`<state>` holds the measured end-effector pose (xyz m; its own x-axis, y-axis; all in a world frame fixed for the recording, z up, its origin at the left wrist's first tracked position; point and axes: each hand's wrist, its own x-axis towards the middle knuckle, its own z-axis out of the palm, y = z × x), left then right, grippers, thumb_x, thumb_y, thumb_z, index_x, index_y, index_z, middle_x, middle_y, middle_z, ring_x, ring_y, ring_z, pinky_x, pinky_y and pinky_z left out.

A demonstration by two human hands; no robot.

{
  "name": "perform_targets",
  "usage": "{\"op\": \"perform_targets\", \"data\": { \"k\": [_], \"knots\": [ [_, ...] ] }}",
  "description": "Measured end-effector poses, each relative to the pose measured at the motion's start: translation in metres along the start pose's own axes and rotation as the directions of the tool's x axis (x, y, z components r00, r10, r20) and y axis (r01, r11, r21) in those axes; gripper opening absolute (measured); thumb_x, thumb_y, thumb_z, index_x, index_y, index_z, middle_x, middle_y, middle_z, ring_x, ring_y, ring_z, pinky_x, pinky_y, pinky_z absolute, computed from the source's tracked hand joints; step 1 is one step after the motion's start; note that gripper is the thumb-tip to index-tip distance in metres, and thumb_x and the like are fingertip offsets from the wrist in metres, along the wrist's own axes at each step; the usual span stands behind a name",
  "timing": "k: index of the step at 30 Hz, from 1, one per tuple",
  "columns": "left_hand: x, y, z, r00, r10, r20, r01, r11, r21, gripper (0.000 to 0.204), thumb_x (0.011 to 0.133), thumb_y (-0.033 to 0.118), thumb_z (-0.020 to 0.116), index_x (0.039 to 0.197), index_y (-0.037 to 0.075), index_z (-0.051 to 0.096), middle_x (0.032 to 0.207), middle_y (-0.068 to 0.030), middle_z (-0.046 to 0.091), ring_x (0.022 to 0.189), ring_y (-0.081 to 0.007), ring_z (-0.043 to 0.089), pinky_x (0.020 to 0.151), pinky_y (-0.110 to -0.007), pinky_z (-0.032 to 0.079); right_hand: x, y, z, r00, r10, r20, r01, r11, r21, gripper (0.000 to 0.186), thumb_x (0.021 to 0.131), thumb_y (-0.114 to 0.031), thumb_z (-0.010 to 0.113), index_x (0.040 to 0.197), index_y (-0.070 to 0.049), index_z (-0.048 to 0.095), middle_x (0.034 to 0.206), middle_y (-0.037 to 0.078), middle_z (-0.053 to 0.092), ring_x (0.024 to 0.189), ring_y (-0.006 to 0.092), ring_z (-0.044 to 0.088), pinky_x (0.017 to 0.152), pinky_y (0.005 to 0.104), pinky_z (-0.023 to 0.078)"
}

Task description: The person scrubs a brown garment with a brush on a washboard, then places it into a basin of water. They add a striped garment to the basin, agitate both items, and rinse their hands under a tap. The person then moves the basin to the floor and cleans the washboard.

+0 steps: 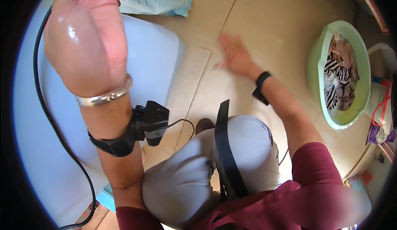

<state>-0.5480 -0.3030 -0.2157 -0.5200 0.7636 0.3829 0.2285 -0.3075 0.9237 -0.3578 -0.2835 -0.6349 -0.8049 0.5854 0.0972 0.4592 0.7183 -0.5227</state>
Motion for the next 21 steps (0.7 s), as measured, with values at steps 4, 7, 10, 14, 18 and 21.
{"op": "perform_targets", "data": {
  "k": [4, 7, 10, 14, 18, 21],
  "knots": [
    [-0.003, 0.011, 0.001, 1.000, -0.001, -0.025, 0.001, 1.000, 0.000, 0.048, 0.115, 0.019, 0.015, 0.142, -0.017, 0.032, 0.150, -0.0511, 0.034, 0.145, -0.0626, 0.036, 0.125, -0.067, 0.034, -0.034, 0.087, -0.076, 0.864, 0.463, -0.198, -0.504, 0.792, -0.344, 0.096, 0.100, -0.058, 0.060, 0.165, 0.003, 0.025, 0.175, 0.023, 0.019, 0.164, 0.0358, 0.011, 0.130, 0.0605, 0.006],
    [0.000, 0.011, 0.012, 0.999, -0.020, -0.026, 0.019, 1.000, -0.014, 0.047, 0.116, 0.019, 0.015, 0.142, -0.017, 0.032, 0.149, -0.0517, 0.035, 0.145, -0.0627, 0.036, 0.125, -0.068, 0.035, -0.091, 0.096, -0.076, 0.787, 0.529, -0.317, -0.613, 0.726, -0.311, 0.094, 0.101, -0.056, 0.060, 0.165, 0.003, 0.025, 0.175, 0.026, 0.015, 0.164, 0.0393, 0.009, 0.130, 0.0610, 0.006],
    [-0.003, 0.010, 0.018, 0.999, -0.042, -0.022, 0.041, 0.999, -0.019, 0.046, 0.116, 0.019, 0.016, 0.140, -0.016, 0.033, 0.148, -0.0516, 0.036, 0.144, -0.0624, 0.038, 0.123, -0.068, 0.038, -0.134, 0.037, -0.057, 0.881, 0.428, -0.205, -0.471, 0.839, -0.274, 0.099, 0.099, -0.058, 0.061, 0.166, 0.003, 0.021, 0.173, 0.029, 0.018, 0.163, 0.0432, 0.010, 0.130, 0.0622, 0.007],
    [-0.008, 0.000, 0.021, 0.999, -0.044, 0.006, 0.044, 0.998, -0.035, 0.045, 0.117, 0.020, 0.018, 0.139, -0.016, 0.035, 0.146, -0.0499, 0.039, 0.141, -0.0609, 0.041, 0.121, -0.068, 0.041, -0.164, -0.020, -0.043, 0.995, 0.091, 0.031, -0.093, 0.990, 0.108, 0.091, 0.106, -0.060, 0.049, 0.169, -0.003, 0.015, 0.175, 0.023, 0.018, 0.163, 0.0415, 0.015, 0.131, 0.0558, 0.013],
    [-0.009, -0.006, 0.026, 0.999, -0.045, 0.014, 0.046, 0.999, -0.022, 0.045, 0.116, 0.021, 0.020, 0.138, -0.016, 0.036, 0.144, -0.0482, 0.041, 0.140, -0.0593, 0.044, 0.119, -0.067, 0.042, -0.133, -0.033, -0.089, 0.922, 0.387, 0.003, -0.178, 0.417, 0.891, 0.085, 0.111, -0.060, 0.040, 0.168, 0.000, 0.020, 0.173, 0.019, 0.026, 0.161, 0.0352, 0.025, 0.131, 0.0464, 0.021],
    [-0.007, -0.011, 0.034, 0.998, -0.041, 0.039, 0.042, 0.998, -0.043, 0.045, 0.116, 0.021, 0.022, 0.137, -0.016, 0.038, 0.143, -0.0469, 0.043, 0.138, -0.0582, 0.045, 0.118, -0.066, 0.043, -0.133, -0.012, -0.105, 0.822, 0.561, 0.094, -0.007, -0.156, 0.988, 0.083, 0.112, -0.058, 0.036, 0.164, 0.007, 0.024, 0.170, 0.022, 0.031, 0.158, 0.0344, 0.032, 0.130, 0.0464, 0.027]
  ]
}}
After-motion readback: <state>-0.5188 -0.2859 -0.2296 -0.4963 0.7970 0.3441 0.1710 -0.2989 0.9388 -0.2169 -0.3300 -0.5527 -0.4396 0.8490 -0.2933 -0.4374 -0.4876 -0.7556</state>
